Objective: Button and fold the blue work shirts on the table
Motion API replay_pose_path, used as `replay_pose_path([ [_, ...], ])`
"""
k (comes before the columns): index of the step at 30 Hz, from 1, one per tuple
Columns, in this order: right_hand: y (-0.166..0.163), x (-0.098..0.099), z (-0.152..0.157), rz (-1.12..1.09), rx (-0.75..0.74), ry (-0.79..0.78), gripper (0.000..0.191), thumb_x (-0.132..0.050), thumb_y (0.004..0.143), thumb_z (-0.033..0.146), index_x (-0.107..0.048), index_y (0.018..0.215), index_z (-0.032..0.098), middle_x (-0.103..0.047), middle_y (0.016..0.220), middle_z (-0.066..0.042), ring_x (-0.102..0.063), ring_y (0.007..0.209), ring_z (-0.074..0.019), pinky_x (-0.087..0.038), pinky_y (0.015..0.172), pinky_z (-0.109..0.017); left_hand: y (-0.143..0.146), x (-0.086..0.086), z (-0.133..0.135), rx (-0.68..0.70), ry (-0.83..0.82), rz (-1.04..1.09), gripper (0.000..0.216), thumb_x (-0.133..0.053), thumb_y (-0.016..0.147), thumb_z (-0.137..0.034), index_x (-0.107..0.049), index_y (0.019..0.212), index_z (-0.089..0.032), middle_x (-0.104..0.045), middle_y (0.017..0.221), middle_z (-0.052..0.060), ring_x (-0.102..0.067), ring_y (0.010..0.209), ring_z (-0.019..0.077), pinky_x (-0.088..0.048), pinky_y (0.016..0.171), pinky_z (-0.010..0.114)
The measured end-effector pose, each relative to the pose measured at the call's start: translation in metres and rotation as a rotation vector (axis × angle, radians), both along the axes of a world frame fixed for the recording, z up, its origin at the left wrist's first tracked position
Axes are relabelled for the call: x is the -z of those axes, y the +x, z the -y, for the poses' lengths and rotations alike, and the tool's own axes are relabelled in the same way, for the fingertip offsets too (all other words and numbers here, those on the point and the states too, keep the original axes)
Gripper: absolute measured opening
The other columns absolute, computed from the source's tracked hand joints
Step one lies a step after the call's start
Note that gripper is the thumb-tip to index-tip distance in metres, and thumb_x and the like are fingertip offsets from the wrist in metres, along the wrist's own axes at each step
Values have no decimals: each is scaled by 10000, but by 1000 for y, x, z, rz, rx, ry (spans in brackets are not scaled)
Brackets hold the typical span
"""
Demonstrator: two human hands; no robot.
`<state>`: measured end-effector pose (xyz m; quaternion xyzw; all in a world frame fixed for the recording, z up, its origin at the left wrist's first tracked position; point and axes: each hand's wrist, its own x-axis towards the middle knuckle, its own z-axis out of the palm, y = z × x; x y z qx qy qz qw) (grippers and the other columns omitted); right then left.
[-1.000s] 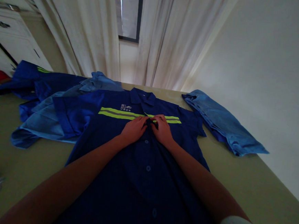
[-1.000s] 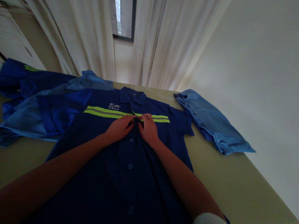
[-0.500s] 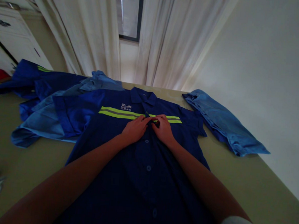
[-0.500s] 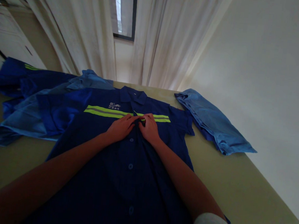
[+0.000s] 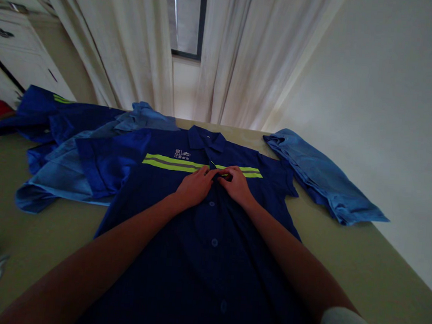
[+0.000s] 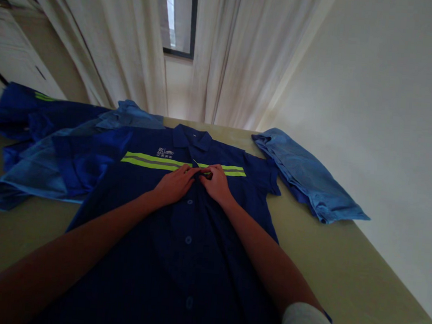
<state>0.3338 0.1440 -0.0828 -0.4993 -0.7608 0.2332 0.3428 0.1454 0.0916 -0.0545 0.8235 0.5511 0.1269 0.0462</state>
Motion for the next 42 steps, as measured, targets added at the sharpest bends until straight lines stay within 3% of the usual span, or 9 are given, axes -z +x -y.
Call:
replay_pose_path([
  [12,1,-15,-1,112,59,-125,141,-798,801,275,-772,875,158,-655,924,-38,-590,763,-158,-474,755,-302,-2,8,-3,25,15,26,456,-448,1037,-228,-460,1493,-233,-563,1321,118,-630,1162,256,-542,924,357],
  [17,-2,-18,3,49,14,-57,138,-797,803,267,-766,893,167,-629,1022,-48,-573,778,-146,-481,785,-311,-4,6,-5,14,-18,112,366,-474,1023,-226,-514,1387,-242,-586,1277,102,-649,1108,243,-542,905,354],
  [22,-7,-18,11,138,-13,9,198,-824,807,282,-742,940,161,-597,998,-49,-581,827,-168,-487,825,-331,-5,5,-8,-11,-56,213,236,-524,1001,-229,-550,1234,-251,-628,1252,76,-666,1078,236,-542,893,356],
  [27,-7,-14,9,122,-11,94,113,-770,855,250,-716,919,174,-624,1005,-55,-593,831,-176,-484,833,-339,-7,9,-10,8,-62,336,355,-571,958,-171,-485,1292,-255,-678,1188,55,-674,1088,240,-535,866,355],
  [30,-4,-12,4,33,13,50,107,-727,852,201,-708,957,190,-667,954,-36,-594,760,-165,-481,771,-315,-9,12,-14,-1,-58,399,382,-610,933,-155,-482,1286,-221,-696,1087,53,-681,1033,233,-523,867,348],
  [35,-3,-15,3,9,-13,-41,87,-700,876,237,-725,942,185,-720,854,-21,-617,742,-170,-449,728,-291,-10,4,-17,-2,-61,266,75,-624,943,-210,-639,1009,-180,-702,1014,90,-665,994,251,-502,903,366],
  [42,-7,-29,12,97,39,-32,166,-745,879,313,-709,805,169,-704,739,-15,-594,662,-156,-405,662,-276,-8,-9,-12,-26,-55,228,96,-583,974,-241,-659,966,-182,-730,953,78,-681,916,251,-505,852,366],
])
